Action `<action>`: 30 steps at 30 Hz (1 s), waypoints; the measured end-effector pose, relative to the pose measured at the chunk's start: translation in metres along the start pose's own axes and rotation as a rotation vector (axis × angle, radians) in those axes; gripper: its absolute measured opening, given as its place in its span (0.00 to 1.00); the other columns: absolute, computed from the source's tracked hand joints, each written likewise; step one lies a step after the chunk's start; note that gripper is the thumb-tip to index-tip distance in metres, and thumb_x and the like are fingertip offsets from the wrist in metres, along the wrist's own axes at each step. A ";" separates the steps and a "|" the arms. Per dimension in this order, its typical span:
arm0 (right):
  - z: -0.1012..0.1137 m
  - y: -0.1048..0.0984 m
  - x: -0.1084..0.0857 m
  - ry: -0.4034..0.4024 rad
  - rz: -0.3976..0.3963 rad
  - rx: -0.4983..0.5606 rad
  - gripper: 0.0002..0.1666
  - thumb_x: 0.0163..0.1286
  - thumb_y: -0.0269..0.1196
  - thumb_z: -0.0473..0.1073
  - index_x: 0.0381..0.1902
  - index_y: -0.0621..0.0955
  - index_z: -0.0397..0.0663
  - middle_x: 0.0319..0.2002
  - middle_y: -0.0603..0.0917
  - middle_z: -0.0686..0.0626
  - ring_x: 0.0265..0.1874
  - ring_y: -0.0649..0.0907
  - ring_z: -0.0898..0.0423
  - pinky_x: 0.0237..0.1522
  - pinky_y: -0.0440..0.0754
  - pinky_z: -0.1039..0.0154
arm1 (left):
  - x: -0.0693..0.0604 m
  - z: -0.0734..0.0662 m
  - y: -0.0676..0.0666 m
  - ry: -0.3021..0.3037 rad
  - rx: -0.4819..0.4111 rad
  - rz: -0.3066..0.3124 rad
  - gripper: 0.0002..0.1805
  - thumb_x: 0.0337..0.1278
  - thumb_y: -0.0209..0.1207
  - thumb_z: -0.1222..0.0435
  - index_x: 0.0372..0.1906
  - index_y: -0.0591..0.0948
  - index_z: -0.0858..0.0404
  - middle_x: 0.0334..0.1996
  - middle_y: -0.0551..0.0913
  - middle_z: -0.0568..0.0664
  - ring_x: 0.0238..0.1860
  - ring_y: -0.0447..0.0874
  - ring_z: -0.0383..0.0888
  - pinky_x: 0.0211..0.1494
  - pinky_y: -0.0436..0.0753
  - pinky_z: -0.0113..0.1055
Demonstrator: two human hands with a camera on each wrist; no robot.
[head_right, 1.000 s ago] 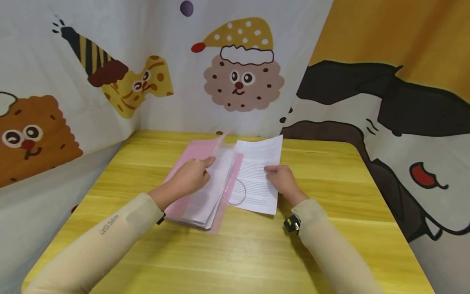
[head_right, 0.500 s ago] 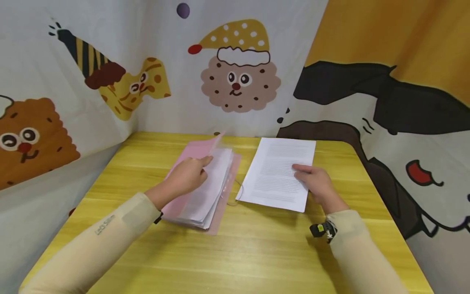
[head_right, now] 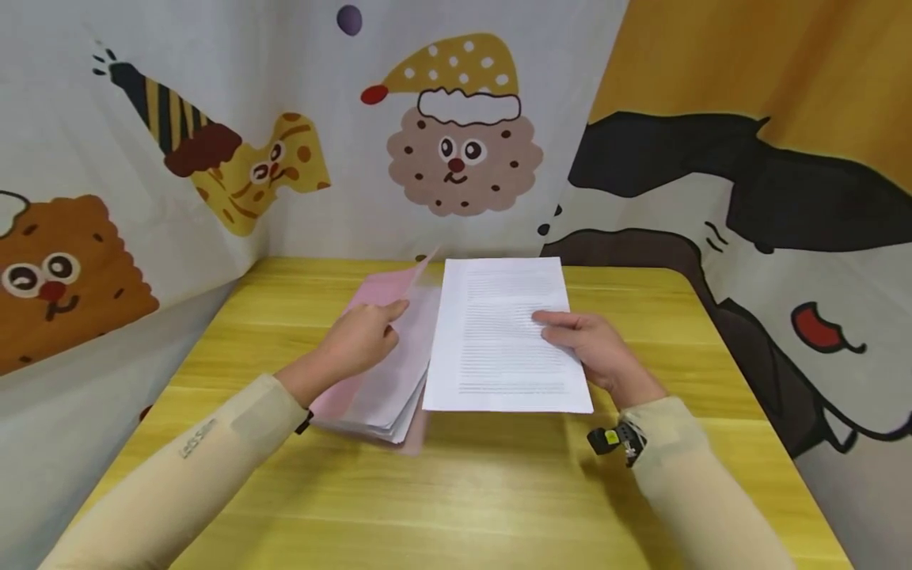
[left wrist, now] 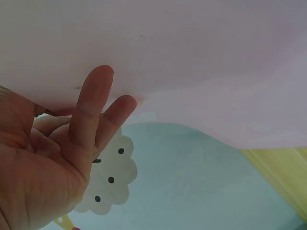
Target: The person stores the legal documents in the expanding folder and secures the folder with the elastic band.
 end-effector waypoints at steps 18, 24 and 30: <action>-0.008 0.046 0.028 0.024 0.024 -0.092 0.30 0.78 0.66 0.42 0.75 0.78 0.43 0.61 0.85 0.51 0.44 0.90 0.56 0.46 0.91 0.60 | 0.002 -0.001 0.006 -0.013 0.021 0.004 0.29 0.72 0.56 0.70 0.76 0.76 0.62 0.48 0.92 0.63 0.31 0.80 0.49 0.28 0.75 0.37; -0.015 0.060 0.027 -0.026 -0.039 -0.132 0.29 0.79 0.64 0.42 0.74 0.78 0.39 0.51 0.91 0.52 0.36 0.90 0.60 0.40 0.90 0.64 | 0.006 -0.004 0.019 -0.068 -0.013 0.069 0.31 0.72 0.53 0.70 0.78 0.74 0.60 0.72 0.80 0.58 0.55 0.88 0.55 0.43 0.88 0.46; -0.031 0.070 0.026 -0.059 -0.111 -0.236 0.26 0.79 0.63 0.43 0.72 0.81 0.43 0.69 0.83 0.38 0.41 0.87 0.65 0.44 0.88 0.68 | 0.010 -0.016 0.035 -0.005 0.034 0.126 0.29 0.74 0.54 0.68 0.78 0.74 0.61 0.74 0.79 0.57 0.57 0.89 0.59 0.53 0.90 0.49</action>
Point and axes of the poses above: each hand's wrist, its own x-axis towards the middle knuckle, its own y-axis out of the palm, z = x × y, the point moved 7 cm from there along x, towards the middle knuckle
